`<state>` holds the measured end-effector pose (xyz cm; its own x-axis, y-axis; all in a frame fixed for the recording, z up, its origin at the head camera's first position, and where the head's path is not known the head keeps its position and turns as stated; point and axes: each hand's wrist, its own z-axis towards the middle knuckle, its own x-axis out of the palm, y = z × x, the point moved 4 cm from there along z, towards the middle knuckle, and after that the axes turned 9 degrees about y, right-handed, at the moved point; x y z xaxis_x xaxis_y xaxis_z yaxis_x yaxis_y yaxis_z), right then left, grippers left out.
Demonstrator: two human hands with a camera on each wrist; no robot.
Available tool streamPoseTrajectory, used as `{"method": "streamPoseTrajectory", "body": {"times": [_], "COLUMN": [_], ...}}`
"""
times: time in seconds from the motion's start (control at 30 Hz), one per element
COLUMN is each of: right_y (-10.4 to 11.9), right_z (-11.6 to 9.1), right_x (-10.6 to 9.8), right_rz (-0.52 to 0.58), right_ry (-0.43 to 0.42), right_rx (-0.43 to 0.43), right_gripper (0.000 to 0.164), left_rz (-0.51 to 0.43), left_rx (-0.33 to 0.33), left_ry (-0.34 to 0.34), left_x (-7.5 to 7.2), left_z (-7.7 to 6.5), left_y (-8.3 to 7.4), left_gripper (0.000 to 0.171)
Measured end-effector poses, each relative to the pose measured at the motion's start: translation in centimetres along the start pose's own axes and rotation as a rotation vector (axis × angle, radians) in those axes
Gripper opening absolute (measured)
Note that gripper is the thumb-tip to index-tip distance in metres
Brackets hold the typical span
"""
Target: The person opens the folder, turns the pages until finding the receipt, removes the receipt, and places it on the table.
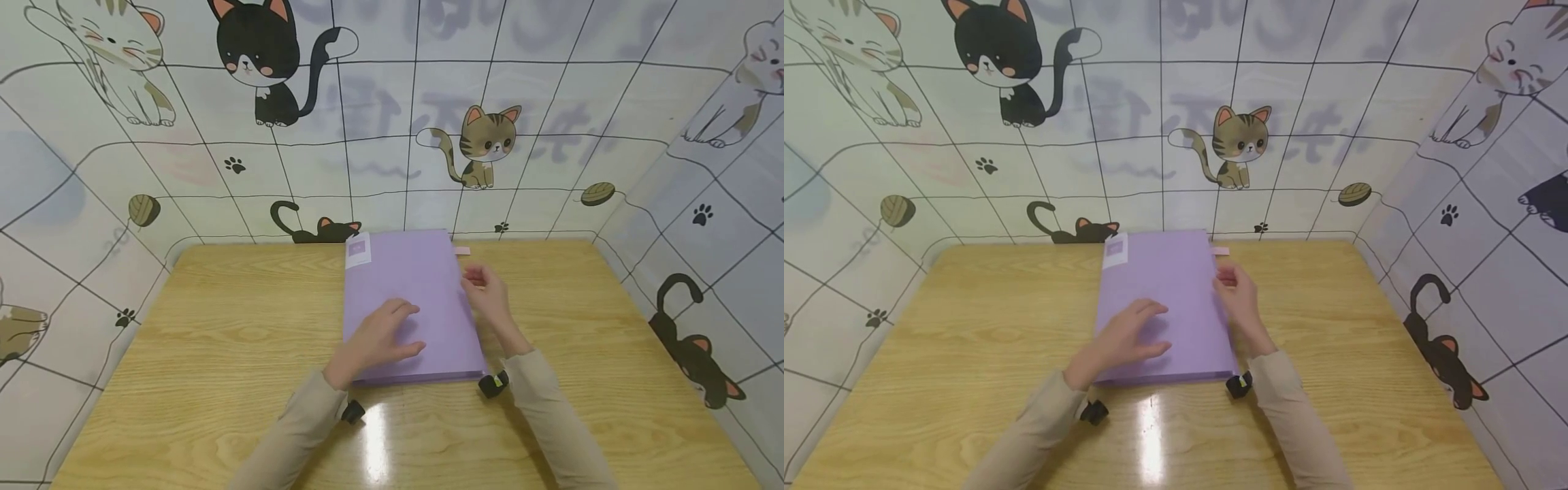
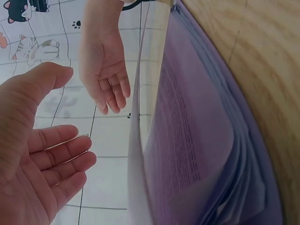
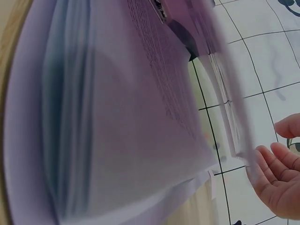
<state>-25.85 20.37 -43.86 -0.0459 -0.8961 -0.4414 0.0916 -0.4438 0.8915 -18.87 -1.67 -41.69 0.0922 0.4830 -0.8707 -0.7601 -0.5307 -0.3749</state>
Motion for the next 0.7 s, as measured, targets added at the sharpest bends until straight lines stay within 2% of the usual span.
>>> {"method": "streamPoseTrajectory", "body": {"times": [0.17,0.4,0.7], "right_y": [-0.8,-1.6,-2.8], "right_z": [-0.1,-0.5,-1.1], "right_x": [-0.3,-0.7,-0.7], "right_rz": [0.019,0.038,0.085], "right_ry": [0.003,-0.005,0.047], "right_rx": [0.037,0.012,0.106], "right_gripper": [0.028,0.027,0.028], "left_rz": [-0.017,-0.005,0.008], "left_rx": [-0.009,-0.007,0.008], "left_ry": [0.062,0.127,0.188], "left_x": [0.5,1.2,2.4], "left_z": [-0.1,-0.4,-0.9], "left_y": [-0.7,-1.5,-2.2], "left_gripper": [0.058,0.06,0.062]}}
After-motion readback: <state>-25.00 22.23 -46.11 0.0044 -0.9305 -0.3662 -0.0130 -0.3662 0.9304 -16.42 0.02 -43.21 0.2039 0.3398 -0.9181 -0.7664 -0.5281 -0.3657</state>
